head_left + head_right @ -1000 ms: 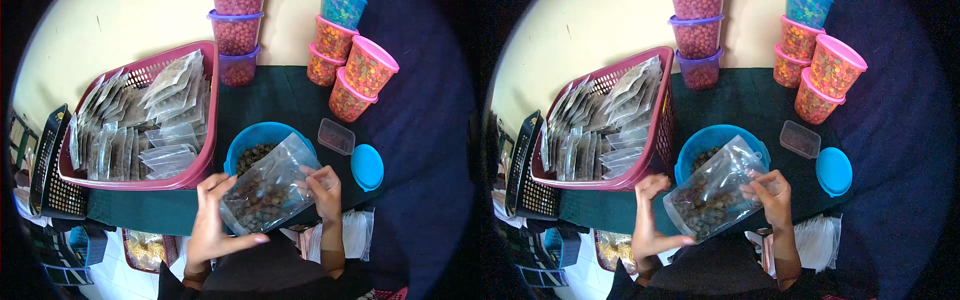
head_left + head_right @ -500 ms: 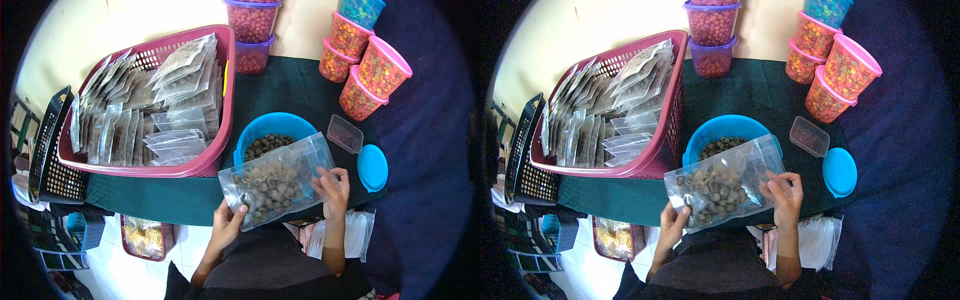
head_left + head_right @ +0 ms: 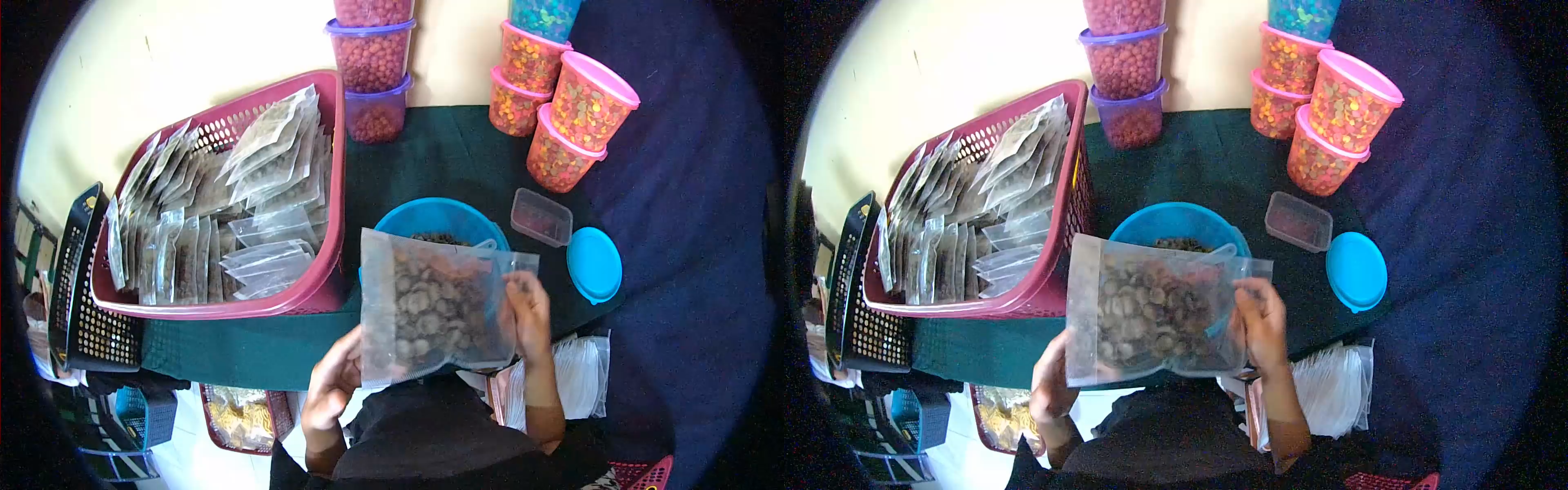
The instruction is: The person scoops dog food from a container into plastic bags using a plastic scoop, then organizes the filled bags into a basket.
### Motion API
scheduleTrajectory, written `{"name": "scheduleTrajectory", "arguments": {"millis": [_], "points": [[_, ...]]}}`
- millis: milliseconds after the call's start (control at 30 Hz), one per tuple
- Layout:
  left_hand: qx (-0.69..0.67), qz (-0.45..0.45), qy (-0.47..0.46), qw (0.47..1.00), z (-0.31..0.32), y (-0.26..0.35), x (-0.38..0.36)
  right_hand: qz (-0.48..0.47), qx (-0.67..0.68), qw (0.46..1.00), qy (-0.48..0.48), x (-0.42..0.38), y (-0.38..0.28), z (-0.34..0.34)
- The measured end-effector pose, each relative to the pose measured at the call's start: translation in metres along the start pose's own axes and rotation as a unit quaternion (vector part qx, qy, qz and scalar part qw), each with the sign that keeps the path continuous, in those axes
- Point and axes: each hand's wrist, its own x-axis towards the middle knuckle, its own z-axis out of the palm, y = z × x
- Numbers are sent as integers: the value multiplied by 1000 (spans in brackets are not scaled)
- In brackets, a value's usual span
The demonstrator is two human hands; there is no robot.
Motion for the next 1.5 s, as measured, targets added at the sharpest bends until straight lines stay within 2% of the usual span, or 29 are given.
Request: {"name": "scheduleTrajectory", "arguments": {"millis": [33, 67, 100, 167, 200, 233, 300, 367, 433, 500, 567, 600, 633, 700, 733, 833, 1033, 1100, 1133, 1167, 1233, 1267, 1300, 1367, 1400, 1500], "points": [[-4, 24, -32, 999, 4, 3, 0, 10, 30, 999, 13, -3, 4, 7], [24, 36, -36, 998, 13, 8, 5, -6, 108, 994, -16, -3, 13, 8], [36, 116, -98, 988, 4, -7, 15, -11, 108, 994, -17, -5, 14, 15], [63, 41, -38, 996, 15, 0, 11, -20, 149, 988, 34, -8, 15, 28], [65, 44, -41, 996, 18, 1, 13, -21, 162, 986, -29, -8, 20, 29], [48, 36, -11, 998, 22, 0, 15, -26, 165, 986, -29, -6, 23, 30], [9, 20, 53, 998, 27, 0, 17, -51, 207, 977, 31, -3, 26, 31], [35, -1, 53, 998, 23, 5, 17, -47, 165, 985, 14, -1, 18, 29], [-49, 31, 29, 998, 19, 4, 18, -37, 133, 989, 54, 4, 11, 19], [-44, 45, 35, 997, 17, 6, 19, -31, 120, 990, 68, 5, -4, 16], [51, -54, -33, 997, 10, 13, 19, -88, 117, 987, 69, 7, -11, 18], [73, -26, 5, 997, 15, 12, 22, -84, 92, 992, 2, 9, -4, 5], [73, -29, 6, 997, 8, 9, 23, -81, 93, 992, 4, 8, -6, 0], [233, -89, 32, 968, -12, 0, 27, -36, -35, 997, -58, 7, -14, -3], [239, -114, 109, 958, 0, 2, 32, -19, -46, 998, -43, 6, -14, -2], [315, -115, 115, 935, -19, -18, 27, 33, -45, 997, -54, -1, -14, 0], [191, -171, 133, 957, -46, -45, -1, 77, -84, 992, -57, -20, -1, -4], [64, -148, 48, 986, -59, -53, -16, 84, -80, 991, -73, -27, 3, -6], [15, -231, 40, 972, -60, -49, -20, 81, -77, 989, -95, -29, 5, -7], [12, -239, 45, 970, -60, -54, -27, 91, -76, 989, -93, -32, 7, -6], [-165, -227, 77, 957, -62, -69, -40, 103, -104, 984, -104, -34, 9, -3], [-198, -263, 51, 943, -65, -73, -43, 106, -104, 983, -104, -34, 13, -4], [-200, -263, 53, 942, -63, -72, -42, 105, -69, 987, -102, -34, 17, -5], [-21, -289, 59, 955, -55, -67, -37, 105, -35, 989, -101, -33, 18, -7], [-24, -324, 70, 943, -63, -66, -41, 106, -28, 989, -104, -33, 16, -7], [-63, -316, 125, 938, -47, -57, -36, 112, -51, 988, -98, -28, 13, -10]]}}
